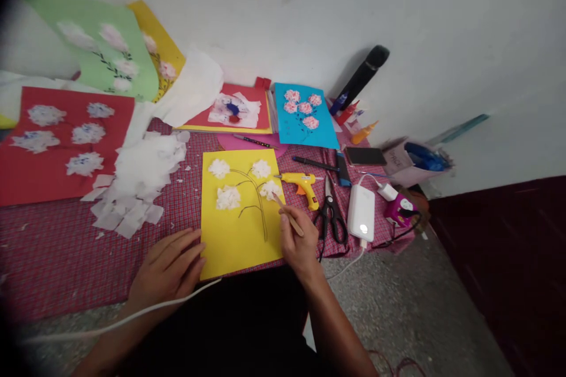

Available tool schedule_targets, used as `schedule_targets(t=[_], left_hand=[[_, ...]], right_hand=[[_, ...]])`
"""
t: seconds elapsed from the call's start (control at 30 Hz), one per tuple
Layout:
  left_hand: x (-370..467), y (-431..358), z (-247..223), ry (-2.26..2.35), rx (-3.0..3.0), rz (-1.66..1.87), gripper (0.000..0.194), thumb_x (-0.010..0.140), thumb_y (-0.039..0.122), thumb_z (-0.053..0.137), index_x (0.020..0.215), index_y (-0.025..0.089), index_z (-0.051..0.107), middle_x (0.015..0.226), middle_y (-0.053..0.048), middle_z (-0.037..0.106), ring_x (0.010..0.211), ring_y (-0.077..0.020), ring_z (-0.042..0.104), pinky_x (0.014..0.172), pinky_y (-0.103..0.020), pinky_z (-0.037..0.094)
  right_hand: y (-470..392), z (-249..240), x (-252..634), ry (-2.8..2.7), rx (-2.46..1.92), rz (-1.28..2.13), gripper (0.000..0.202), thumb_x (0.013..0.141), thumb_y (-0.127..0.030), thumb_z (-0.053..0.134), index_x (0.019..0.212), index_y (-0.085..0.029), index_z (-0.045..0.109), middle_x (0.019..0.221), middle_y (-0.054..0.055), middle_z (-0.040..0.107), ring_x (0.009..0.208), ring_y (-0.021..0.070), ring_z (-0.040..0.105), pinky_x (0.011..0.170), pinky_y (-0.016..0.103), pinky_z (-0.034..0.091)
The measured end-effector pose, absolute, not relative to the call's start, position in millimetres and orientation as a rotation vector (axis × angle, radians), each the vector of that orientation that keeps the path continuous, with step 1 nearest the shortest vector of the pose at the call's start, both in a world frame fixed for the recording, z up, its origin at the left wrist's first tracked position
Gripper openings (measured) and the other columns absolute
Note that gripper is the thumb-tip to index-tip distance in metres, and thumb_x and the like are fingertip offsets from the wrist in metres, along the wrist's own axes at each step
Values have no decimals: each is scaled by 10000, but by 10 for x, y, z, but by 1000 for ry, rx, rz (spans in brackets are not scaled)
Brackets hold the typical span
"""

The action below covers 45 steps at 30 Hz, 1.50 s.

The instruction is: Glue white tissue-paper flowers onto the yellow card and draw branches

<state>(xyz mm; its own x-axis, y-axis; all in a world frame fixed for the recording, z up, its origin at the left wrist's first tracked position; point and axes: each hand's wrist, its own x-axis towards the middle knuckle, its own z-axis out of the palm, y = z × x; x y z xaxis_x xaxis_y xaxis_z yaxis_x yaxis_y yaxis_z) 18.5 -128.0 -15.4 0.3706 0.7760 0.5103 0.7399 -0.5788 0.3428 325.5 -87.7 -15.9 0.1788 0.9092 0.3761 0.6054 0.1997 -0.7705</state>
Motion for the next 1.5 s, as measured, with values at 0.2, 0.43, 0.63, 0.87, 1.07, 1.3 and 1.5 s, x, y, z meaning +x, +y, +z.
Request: schedule_targets(t=[0.2, 0.43, 0.63, 0.87, 1.07, 1.3, 1.5], left_hand=[[177, -1286, -175, 1413, 2553, 1000, 283, 928, 153, 697, 1207, 188, 665, 1315, -116, 706, 1255, -299, 647, 1067, -494, 551], [186, -1276, -170, 1421, 2593, 996, 247, 939, 172, 681, 1186, 178, 677, 1302, -119, 710, 1233, -301, 653, 1057, -494, 556], [186, -1286, -188, 1444, 2610, 1018, 245, 939, 183, 672, 1184, 185, 688, 1288, -117, 716, 1214, -296, 659, 1047, -491, 562], [180, -1290, -215, 1458, 2609, 978, 239, 940, 193, 673, 1178, 178, 694, 1290, -117, 714, 1219, -304, 651, 1069, -500, 542], [183, -1291, -219, 1469, 2615, 969, 231, 945, 186, 672, 1175, 173, 687, 1282, -116, 714, 1215, -300, 650, 1070, -500, 540], [186, -1287, -227, 1471, 2609, 970, 241, 935, 181, 684, 1175, 173, 690, 1283, -120, 716, 1213, -300, 655, 1067, -501, 544], [190, -1289, -229, 1473, 2613, 960, 252, 934, 175, 685, 1186, 178, 684, 1294, -119, 713, 1225, -300, 652, 1072, -497, 540]], right_hand=[[-978, -12, 3243, -1557, -1468, 373, 189, 993, -254, 606, 1159, -245, 696, 1031, 75, 770, 888, 234, 756, 823, 405, 620], [-820, 14, 3273, -1639, -1484, 317, 187, 993, -280, 599, 1135, -214, 700, 1036, 96, 774, 891, 240, 753, 825, 406, 617], [-734, 40, 3258, -1698, -1461, 273, 170, 995, -292, 588, 1068, -201, 711, 997, 97, 777, 890, 236, 747, 841, 405, 609], [-749, 8, 3261, -1640, -1473, 302, 188, 988, -314, 594, 1076, -207, 721, 1027, 99, 783, 908, 236, 747, 838, 391, 608], [-662, 86, 3236, -1699, -1433, 270, 168, 981, -288, 591, 1056, -206, 717, 1003, 88, 782, 906, 228, 741, 848, 377, 591], [-657, 142, 3255, -1709, -1469, 298, 159, 977, -278, 581, 994, -218, 727, 940, 70, 783, 818, 212, 734, 764, 340, 583], [-674, 159, 3276, -1683, -1467, 329, 156, 973, -283, 591, 1013, -217, 727, 954, 72, 785, 837, 217, 741, 786, 353, 586]])
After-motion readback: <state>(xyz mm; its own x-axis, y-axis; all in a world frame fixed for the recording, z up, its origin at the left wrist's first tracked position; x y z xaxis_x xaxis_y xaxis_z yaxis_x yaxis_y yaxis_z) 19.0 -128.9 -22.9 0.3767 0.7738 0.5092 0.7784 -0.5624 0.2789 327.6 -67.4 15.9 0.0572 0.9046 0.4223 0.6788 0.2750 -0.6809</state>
